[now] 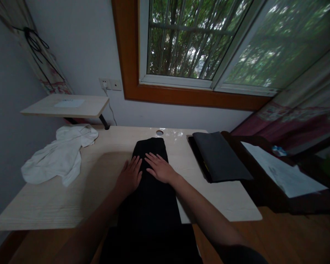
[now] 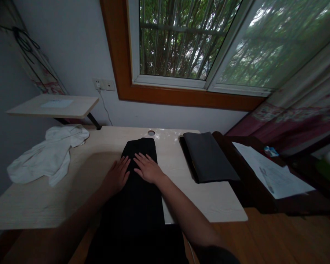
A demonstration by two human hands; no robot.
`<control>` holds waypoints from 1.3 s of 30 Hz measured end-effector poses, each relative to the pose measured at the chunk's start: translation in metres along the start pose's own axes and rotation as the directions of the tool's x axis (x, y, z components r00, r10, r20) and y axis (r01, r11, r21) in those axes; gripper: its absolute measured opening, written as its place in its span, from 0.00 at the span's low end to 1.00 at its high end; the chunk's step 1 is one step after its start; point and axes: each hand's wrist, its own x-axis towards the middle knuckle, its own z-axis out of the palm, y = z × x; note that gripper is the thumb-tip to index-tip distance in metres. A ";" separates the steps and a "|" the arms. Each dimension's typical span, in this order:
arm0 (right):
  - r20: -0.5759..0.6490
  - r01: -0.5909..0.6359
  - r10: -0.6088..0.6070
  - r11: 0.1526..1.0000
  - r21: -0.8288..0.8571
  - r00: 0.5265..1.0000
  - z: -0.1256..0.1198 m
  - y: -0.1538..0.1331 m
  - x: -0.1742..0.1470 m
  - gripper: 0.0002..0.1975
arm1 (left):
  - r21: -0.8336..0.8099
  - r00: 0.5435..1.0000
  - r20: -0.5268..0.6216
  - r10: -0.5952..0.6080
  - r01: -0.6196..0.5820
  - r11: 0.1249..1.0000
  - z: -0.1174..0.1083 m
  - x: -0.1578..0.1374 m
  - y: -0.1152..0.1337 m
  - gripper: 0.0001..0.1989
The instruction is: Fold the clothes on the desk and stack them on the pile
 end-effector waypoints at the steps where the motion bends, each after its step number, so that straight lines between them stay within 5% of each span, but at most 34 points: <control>1: 0.020 -0.002 0.002 1.000 -0.015 1.000 0.004 0.006 0.007 0.29 | 0.007 1.000 -0.001 -0.004 0.004 1.000 0.000 0.000 0.000 0.28; 13: 0.084 -0.178 0.188 0.978 -0.108 0.979 0.005 0.081 0.055 0.33 | 0.049 0.998 0.057 -0.037 0.034 0.998 -0.006 0.000 0.005 0.29; 20: 0.052 -0.206 0.211 0.974 -0.092 0.976 0.008 0.083 0.057 0.33 | 0.039 0.996 0.088 -0.023 0.020 0.999 -0.009 0.009 -0.002 0.29; 31: 0.022 -0.211 0.214 0.973 -0.093 0.977 0.010 0.083 0.055 0.32 | -0.035 0.998 0.068 0.002 0.001 0.999 0.006 0.102 -0.019 0.28; 39: 0.005 -0.351 0.353 0.931 -0.094 0.935 0.010 0.082 0.062 0.34 | -0.058 0.999 0.042 -0.026 0.029 0.998 0.019 0.116 -0.034 0.28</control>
